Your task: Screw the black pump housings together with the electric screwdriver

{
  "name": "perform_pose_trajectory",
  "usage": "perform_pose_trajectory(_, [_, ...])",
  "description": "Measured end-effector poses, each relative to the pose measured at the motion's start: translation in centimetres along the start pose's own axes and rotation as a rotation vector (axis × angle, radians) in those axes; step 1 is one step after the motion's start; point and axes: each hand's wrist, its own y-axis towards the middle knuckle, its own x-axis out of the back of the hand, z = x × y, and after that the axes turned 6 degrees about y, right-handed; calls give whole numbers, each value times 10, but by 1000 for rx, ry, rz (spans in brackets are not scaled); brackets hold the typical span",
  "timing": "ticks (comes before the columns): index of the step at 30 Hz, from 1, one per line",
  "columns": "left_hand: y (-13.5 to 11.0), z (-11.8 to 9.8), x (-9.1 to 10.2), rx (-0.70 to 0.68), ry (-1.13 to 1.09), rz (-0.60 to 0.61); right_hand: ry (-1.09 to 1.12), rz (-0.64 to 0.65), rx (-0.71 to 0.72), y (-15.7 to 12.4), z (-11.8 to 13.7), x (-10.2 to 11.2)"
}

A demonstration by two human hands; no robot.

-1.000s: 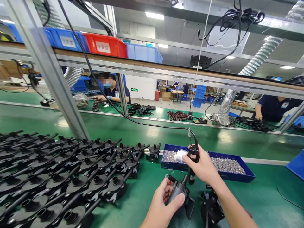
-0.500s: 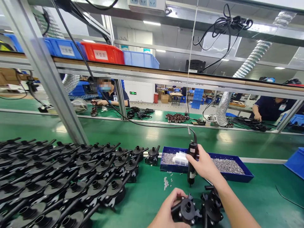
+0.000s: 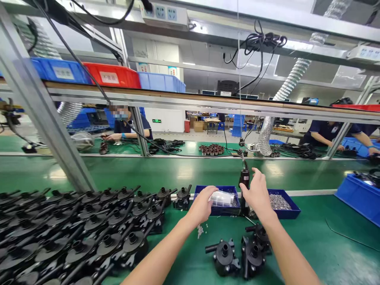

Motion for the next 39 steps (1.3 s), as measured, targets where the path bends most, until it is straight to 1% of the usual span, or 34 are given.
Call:
perform_pose_trajectory(1, [10, 6, -3, 10, -1, 8, -15, -26, 24, -2, 3, -5])
perform_pose_trajectory(2, [18, 12, -6, 19, -4, 16, -22, -20, 54, -4, 5, -10])
perform_pose_trajectory(4, [28, 21, -11, 28, -15, 26, -14, 76, 125, -8, 7, -20])
perform_pose_trajectory(6, [30, 26, -13, 21, -35, 17, 20, 209, 197, -12, 7, -29])
perform_pose_trajectory(8, [28, 27, -12, 8, -67, -14, 67, 305, 262, -14, 5, -35])
perform_pose_trajectory(11, [22, 25, -6, -12, -128, -71, 123, 353, 309, -16, 3, -40])
perform_pose_trajectory(15, [19, 22, -4, -9, -216, -119, 169, 350, 283, -16, 3, -43])
perform_pose_trajectory(19, [17, 23, -11, 42, -291, -201, 230, 331, 264, -14, 3, -47])
perform_pose_trajectory(23, [16, 22, -18, 64, -323, -272, 296, 305, 237, -12, 2, -49])
perform_pose_trajectory(27, [16, 21, -18, 74, -332, -271, 347, 287, 205, -11, 3, -46])
perform_pose_trajectory(31, [17, 21, -15, 83, -318, -261, 402, 275, 273, -11, 7, -40])
perform_pose_trajectory(34, [16, 21, -14, 82, -295, -249, 451, 234, 310, -12, 11, -37])
perform_pose_trajectory(36, [14, 19, -14, 75, -274, -237, 488, 219, 286, -13, 14, -37])
perform_pose_trajectory(39, [12, 13, -15, 49, -251, -196, 543, 254, 222, -16, 17, -40])
